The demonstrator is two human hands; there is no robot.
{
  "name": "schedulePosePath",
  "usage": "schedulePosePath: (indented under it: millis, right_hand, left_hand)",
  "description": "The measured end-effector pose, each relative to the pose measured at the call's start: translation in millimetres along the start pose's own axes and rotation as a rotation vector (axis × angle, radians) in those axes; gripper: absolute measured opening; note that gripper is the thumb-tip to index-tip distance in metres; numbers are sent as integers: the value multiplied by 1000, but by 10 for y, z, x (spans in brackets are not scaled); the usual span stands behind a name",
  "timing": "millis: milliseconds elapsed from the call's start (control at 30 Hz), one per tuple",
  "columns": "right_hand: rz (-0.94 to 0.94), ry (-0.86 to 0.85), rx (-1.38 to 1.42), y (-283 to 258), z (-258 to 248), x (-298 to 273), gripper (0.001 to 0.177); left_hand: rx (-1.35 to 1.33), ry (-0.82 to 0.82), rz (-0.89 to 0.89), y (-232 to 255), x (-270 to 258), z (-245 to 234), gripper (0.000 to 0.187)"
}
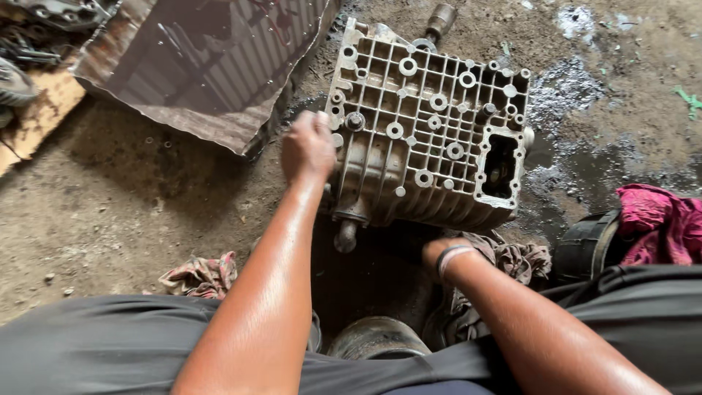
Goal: The person cleans the surface of a disassembled engine block using a cloth and a metal file. They wipe the top and sides of the block, then use the file to scrape away residue from the exterior surfaces.
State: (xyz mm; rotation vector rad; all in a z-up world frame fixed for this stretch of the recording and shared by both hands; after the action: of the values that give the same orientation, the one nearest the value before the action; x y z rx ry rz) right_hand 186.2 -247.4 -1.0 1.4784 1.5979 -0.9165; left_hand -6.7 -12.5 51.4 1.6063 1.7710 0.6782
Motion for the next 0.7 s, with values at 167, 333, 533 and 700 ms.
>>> schedulePosePath:
  millis: [167, 333, 533, 700]
  right_hand:
    - [-174, 414, 169, -229, -757, -229, 37]
    - [-289, 730, 1307, -259, -1584, -422, 25]
    - [-568, 655, 1944, -190, -1634, -368, 17]
    - [-660, 746, 1668, -220, -1334, -180, 14]
  left_hand:
    - [-65, -427, -14, 178, -66, -49, 35]
    - [-675, -831, -189, 234, -300, -199, 35]
    - [-808, -910, -294, 436, -555, -221, 32]
    - [-731, -848, -226, 395, -331, -142, 27]
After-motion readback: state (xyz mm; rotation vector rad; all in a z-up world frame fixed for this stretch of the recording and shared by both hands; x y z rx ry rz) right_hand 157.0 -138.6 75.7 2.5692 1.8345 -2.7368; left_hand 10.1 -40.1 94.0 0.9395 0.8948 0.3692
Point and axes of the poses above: each hand's wrist, its own x-axis towards the middle knuckle, its own z-axis out of the palm, y = z × x, the point moved 2 cm from there along x, towards the middle knuckle, and after that the axes turned 6 degrees about -z, right-handed, at the moved point
